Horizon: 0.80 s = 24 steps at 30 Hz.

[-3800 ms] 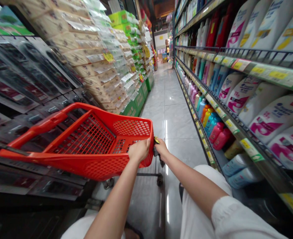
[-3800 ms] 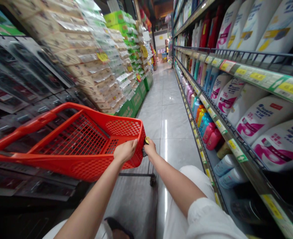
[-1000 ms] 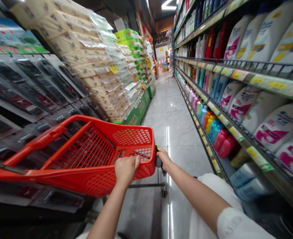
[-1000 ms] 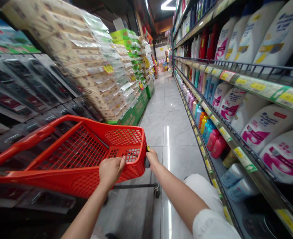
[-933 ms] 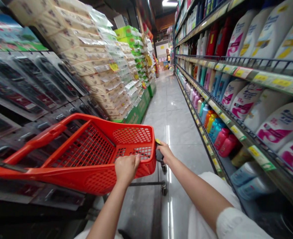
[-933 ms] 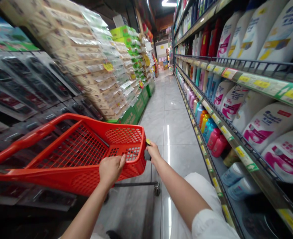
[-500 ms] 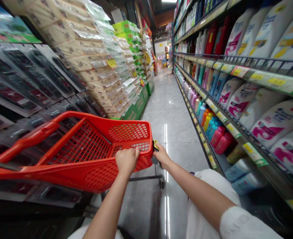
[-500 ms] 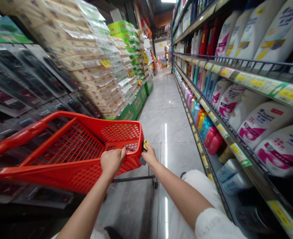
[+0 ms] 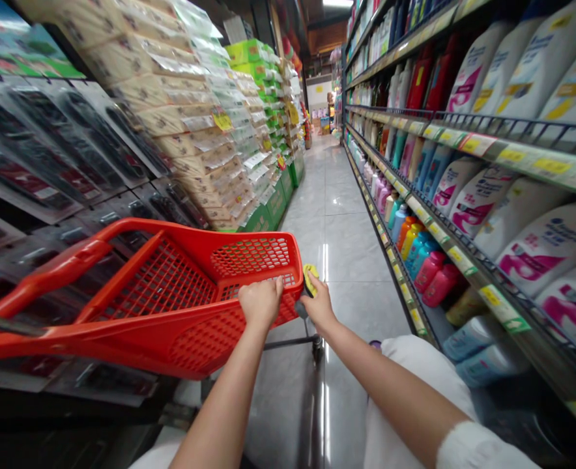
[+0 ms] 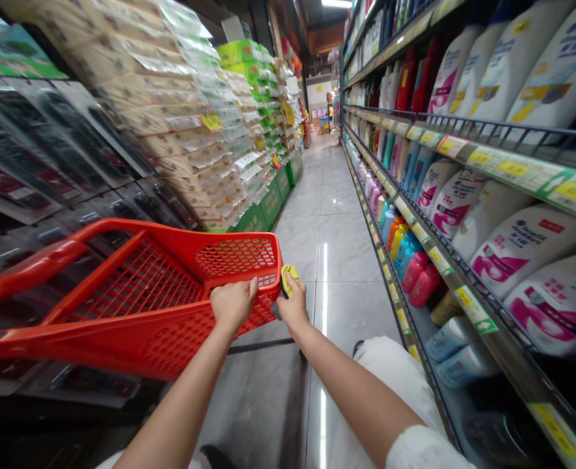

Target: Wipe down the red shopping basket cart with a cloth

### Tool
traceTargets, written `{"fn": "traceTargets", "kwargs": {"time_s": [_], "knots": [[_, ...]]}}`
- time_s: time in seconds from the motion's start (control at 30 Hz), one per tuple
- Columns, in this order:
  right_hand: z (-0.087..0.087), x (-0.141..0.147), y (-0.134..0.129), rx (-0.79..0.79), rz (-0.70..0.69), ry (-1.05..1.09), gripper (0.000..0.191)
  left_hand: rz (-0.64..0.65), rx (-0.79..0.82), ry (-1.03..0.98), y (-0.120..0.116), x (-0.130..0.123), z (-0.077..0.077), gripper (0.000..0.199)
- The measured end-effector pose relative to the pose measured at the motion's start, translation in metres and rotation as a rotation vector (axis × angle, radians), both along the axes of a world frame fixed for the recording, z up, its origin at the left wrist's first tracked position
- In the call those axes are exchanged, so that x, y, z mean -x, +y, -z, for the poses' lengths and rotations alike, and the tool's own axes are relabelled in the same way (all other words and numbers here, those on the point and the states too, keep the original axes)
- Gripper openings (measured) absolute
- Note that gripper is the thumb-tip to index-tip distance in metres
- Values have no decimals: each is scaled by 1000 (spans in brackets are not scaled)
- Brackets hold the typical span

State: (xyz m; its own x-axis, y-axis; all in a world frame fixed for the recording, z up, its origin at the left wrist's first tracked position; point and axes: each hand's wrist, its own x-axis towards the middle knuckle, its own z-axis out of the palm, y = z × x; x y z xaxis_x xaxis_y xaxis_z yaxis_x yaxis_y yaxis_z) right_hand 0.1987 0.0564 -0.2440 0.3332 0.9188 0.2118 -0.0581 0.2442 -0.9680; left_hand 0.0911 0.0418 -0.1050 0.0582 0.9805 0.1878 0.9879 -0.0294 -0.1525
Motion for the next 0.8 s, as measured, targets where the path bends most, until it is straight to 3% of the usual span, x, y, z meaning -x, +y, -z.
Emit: {"fn": "traceTargets", "kwargs": {"time_s": [0.1,0.23,0.33,0.43,0.53,0.67,0.8], "knots": [[-10,-4,-2,79,40,-10,74,-29,18,-7,2,-4,-2,69],[-4,1,-7,227,-58,68,64,-19,35,-21,1,-6,-4,70],[-10,-1,-8,187,-35,126,65,-1,30,-17,-1,-4,-4,69],[-29,-14,-11,58,26,-65,67,3,25,-18,-3,-1,-4,69],[-47,-31,-9,-29,-85,-398,64,48,8,-39,-7,2,-3,70],[-62,-48,23,-24,-134,-643,62,97,10,-41,-16,9,-2,71],[-72,-52,61,1,-153,-612,55,69,27,-49,-21,9,-2,69]]}}
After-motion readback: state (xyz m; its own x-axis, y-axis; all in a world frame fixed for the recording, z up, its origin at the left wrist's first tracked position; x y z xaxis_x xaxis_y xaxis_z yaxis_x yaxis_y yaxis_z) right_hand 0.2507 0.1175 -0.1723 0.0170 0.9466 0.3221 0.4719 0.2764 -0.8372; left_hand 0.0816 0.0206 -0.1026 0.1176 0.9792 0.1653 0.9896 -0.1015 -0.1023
